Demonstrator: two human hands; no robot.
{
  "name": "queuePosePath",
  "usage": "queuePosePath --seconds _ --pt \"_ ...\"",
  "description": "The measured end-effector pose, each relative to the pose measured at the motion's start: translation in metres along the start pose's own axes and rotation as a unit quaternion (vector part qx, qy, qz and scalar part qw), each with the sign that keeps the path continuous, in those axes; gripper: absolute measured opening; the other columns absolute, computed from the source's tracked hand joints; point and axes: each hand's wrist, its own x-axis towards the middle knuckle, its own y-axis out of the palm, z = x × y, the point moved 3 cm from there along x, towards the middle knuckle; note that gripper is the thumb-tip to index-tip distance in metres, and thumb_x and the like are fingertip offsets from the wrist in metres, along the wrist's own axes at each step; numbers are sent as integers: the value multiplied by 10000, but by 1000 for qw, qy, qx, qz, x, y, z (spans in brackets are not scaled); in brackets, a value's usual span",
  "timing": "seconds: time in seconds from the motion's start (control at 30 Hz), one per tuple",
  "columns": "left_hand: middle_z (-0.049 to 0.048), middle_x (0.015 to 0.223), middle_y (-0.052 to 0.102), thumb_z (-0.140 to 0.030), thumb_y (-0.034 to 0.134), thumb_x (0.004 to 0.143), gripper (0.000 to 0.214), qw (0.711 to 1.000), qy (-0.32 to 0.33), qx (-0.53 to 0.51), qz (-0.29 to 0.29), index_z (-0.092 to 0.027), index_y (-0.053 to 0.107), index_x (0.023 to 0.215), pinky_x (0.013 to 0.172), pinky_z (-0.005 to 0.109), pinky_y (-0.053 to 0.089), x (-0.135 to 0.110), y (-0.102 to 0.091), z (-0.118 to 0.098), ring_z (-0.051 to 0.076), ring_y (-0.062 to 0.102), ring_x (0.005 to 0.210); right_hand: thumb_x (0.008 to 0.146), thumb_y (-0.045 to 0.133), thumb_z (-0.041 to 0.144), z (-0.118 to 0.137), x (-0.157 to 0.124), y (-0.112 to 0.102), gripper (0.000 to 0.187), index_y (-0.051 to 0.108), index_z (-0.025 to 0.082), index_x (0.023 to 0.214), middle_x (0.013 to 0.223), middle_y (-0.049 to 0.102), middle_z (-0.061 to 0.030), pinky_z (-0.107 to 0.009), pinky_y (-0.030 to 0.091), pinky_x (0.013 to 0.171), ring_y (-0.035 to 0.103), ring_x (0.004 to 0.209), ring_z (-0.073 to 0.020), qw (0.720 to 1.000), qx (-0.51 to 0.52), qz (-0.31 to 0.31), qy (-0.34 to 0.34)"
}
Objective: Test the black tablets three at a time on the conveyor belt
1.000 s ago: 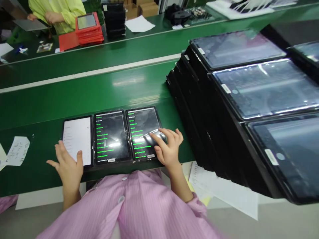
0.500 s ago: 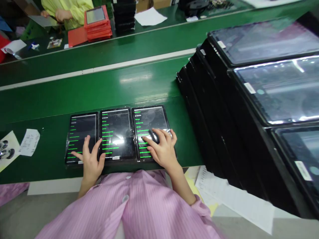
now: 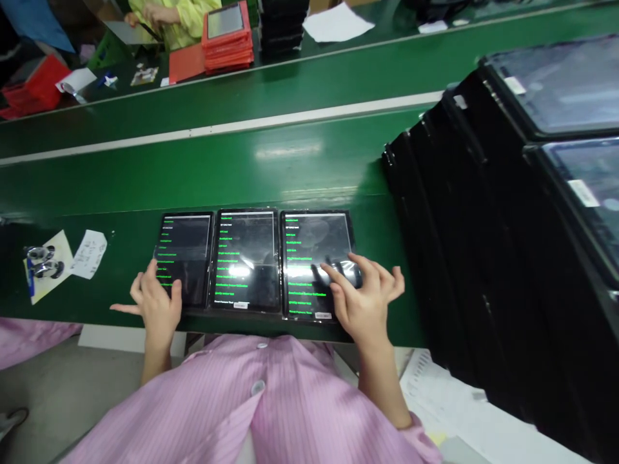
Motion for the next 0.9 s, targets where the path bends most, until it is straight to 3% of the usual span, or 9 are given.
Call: queuePosePath --seconds 0.1,0.23,0.47,0.63,0.7,0.8,0.9 --pt "213 1438 541 -647 282 995 774 1000 9 -5 -7 -165 214 1596 1069 768 -174 0 -5 -1 414 342 1400 1014 380 402 -1 0 -1 409 747 290 1154 1335 534 -141 -669 208 1114 474 1202 -381 1000 -2 -6 3" --pt "268 1596 298 -748 232 947 925 999 21 -18 -44 -110 130 1609 1084 768 -144 1 -9 -9 450 201 1476 1015 358 419 0 2 1 422 689 291 1244 1336 529 -123 -688 225 1103 475 1195 -356 1000 8 5 9" --pt "246 1539 355 -686 257 976 794 990 122 -45 56 -138 369 1539 1097 778 -94 -11 6 -57 428 295 1433 1001 435 432 7 10 12 377 628 317 1304 1430 439 -131 -729 224 1098 392 1287 -367 993 -37 102 41" --pt "270 1566 304 -657 299 990 764 982 163 -35 90 -126 380 1534 1077 807 -69 -19 13 -86 432 282 1439 984 504 449 15 12 10 346 640 363 1290 1510 340 -119 -747 205 1102 328 1349 -388 988 -42 143 29" --pt "270 1558 323 -672 281 987 784 980 172 -36 94 -121 373 1537 1074 805 -84 -19 15 -92 427 289 1434 969 528 478 14 11 8 343 641 369 1274 1525 316 -110 -758 174 1105 313 1364 -401 990 -39 136 19" --pt "252 1505 407 -674 262 987 787 977 174 -50 109 -121 371 1538 1086 783 -100 -17 17 -94 404 364 1384 964 508 531 7 9 2 412 591 300 1294 1491 322 -138 -735 143 1133 334 1359 -394 996 -34 74 26" --pt "237 1401 497 -637 281 997 756 973 184 -80 115 -99 402 1516 1156 693 11 -16 18 -95 355 473 1296 971 477 540 -4 7 -2 433 534 232 1270 1403 399 -163 -700 156 1152 395 1312 -367 998 -21 26 49"
